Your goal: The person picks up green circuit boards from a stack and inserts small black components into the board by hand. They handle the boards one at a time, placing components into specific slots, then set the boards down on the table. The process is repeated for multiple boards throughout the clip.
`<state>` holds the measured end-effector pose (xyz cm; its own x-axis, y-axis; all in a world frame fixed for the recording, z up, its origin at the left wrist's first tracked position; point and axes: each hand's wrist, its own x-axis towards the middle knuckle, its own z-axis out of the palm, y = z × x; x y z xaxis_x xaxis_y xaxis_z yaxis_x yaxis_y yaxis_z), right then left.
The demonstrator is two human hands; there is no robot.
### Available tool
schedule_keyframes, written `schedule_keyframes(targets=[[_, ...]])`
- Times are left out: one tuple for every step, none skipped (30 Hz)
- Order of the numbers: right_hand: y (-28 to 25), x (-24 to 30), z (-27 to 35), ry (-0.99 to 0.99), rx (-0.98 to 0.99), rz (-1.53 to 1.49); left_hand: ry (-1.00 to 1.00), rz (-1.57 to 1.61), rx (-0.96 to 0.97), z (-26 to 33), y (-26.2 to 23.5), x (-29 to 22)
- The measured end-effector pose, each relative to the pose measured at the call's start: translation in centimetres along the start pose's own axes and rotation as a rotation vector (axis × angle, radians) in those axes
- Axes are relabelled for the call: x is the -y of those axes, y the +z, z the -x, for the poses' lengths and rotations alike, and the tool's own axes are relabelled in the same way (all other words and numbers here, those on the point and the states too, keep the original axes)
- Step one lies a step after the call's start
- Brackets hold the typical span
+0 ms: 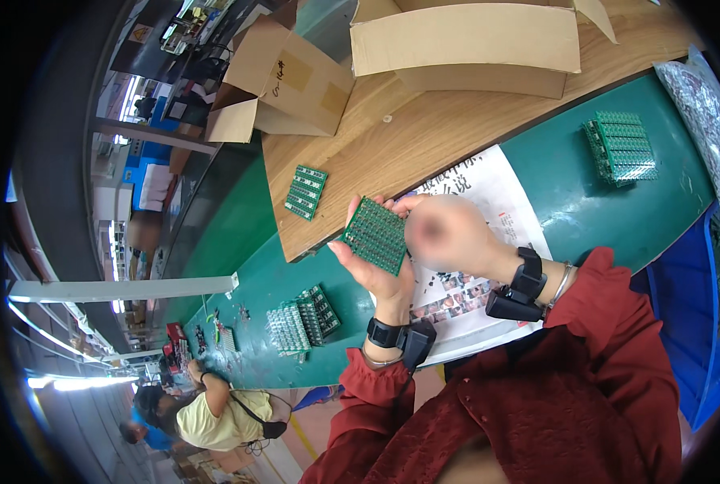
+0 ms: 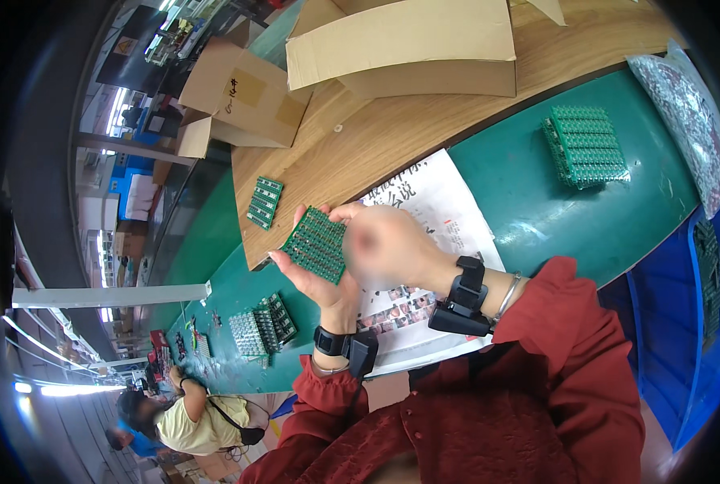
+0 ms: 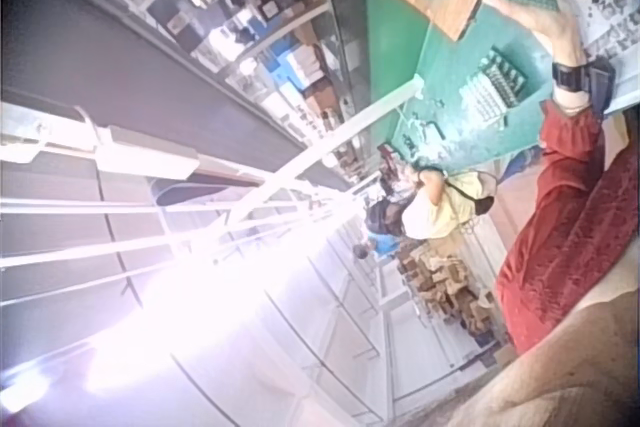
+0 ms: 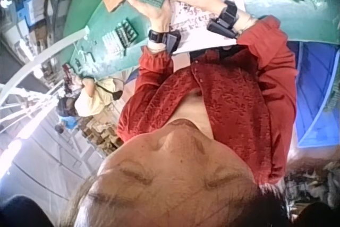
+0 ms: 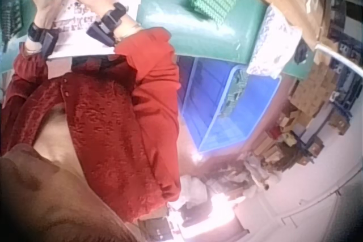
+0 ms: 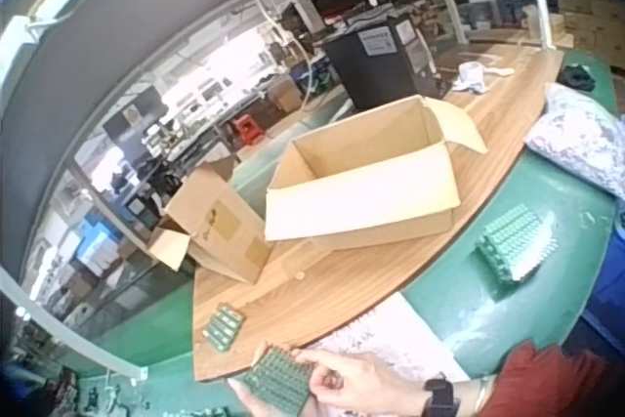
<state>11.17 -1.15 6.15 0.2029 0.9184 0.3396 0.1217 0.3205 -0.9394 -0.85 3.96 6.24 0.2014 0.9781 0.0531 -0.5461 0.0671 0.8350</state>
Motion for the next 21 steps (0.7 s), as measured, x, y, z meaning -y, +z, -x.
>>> schedule_keyframes(targets=[[0.09, 0.06, 0.08, 0.011, 0.003, -0.002, 0.001, -0.017, -0.011, 0.01, -0.02, 0.03], [0.18, 0.13, 0.15, 0.023, 0.005, -0.005, 0.016, -0.03, -0.004, 0.02, 0.01, 0.05], [0.25, 0.16, 0.27, 0.035, 0.008, -0.006, 0.03, -0.042, 0.003, 0.12, 0.06, 0.14], [0.37, 0.06, 0.35, 0.036, 0.007, 0.004, 0.044, -0.054, 0.009, 0.21, 0.11, 0.26], [0.53, -0.12, 0.43, 0.037, 0.005, 0.014, 0.066, -0.073, 0.015, 0.28, 0.16, 0.43], [0.64, -0.17, 0.45, 0.037, 0.004, 0.024, 0.088, -0.092, 0.02, 0.31, 0.24, 0.56], [0.66, -0.1, 0.49, 0.042, 0.0, 0.026, 0.111, -0.111, 0.026, 0.38, 0.32, 0.69], [0.65, -0.02, 0.54, 0.047, -0.005, 0.029, 0.135, -0.126, 0.044, 0.51, 0.44, 0.8], [0.64, 0.0, 0.58, 0.051, -0.01, 0.032, 0.159, -0.141, 0.061, 0.64, 0.57, 0.93], [0.67, -0.06, 0.61, 0.032, 0.005, 0.05, 0.184, -0.156, 0.079, 0.7, 0.62, 0.99], [0.73, -0.18, 0.63, 0.014, 0.019, 0.067, 0.169, -0.139, 0.08, 0.68, 0.56, 1.0], [0.72, -0.21, 0.64, -0.005, 0.033, 0.085, 0.154, -0.121, 0.081, 0.64, 0.48, 1.02], [0.65, -0.18, 0.64, -0.04, 0.027, 0.112, 0.139, -0.103, 0.083, 0.59, 0.39, 1.03], [0.55, -0.13, 0.66, -0.076, 0.022, 0.139, 0.124, -0.103, 0.074, 0.53, 0.31, 0.99], [0.52, -0.08, 0.61, -0.112, 0.016, 0.163, 0.11, -0.106, 0.064, 0.41, 0.17, 0.86], [0.47, -0.02, 0.52, -0.128, -0.011, 0.164, 0.097, -0.109, 0.054, 0.29, 0.06, 0.72], [0.38, 0.05, 0.37, -0.143, -0.039, 0.165, 0.101, -0.113, 0.045, 0.12, -0.01, 0.59], [0.28, 0.03, 0.33, -0.156, -0.065, 0.167, 0.103, -0.115, 0.034, 0.0, -0.12, 0.62], [0.25, 0.05, 0.25, -0.147, -0.059, 0.127, 0.104, -0.117, 0.023, -0.06, -0.2, 0.67], [0.27, 0.09, 0.14, -0.137, -0.053, 0.087, 0.093, -0.11, 0.027, 0.02, -0.16, 0.73], [0.32, 0.23, 0.09, -0.127, -0.046, 0.047, 0.082, -0.102, 0.03, 0.22, 0.01, 0.7]])
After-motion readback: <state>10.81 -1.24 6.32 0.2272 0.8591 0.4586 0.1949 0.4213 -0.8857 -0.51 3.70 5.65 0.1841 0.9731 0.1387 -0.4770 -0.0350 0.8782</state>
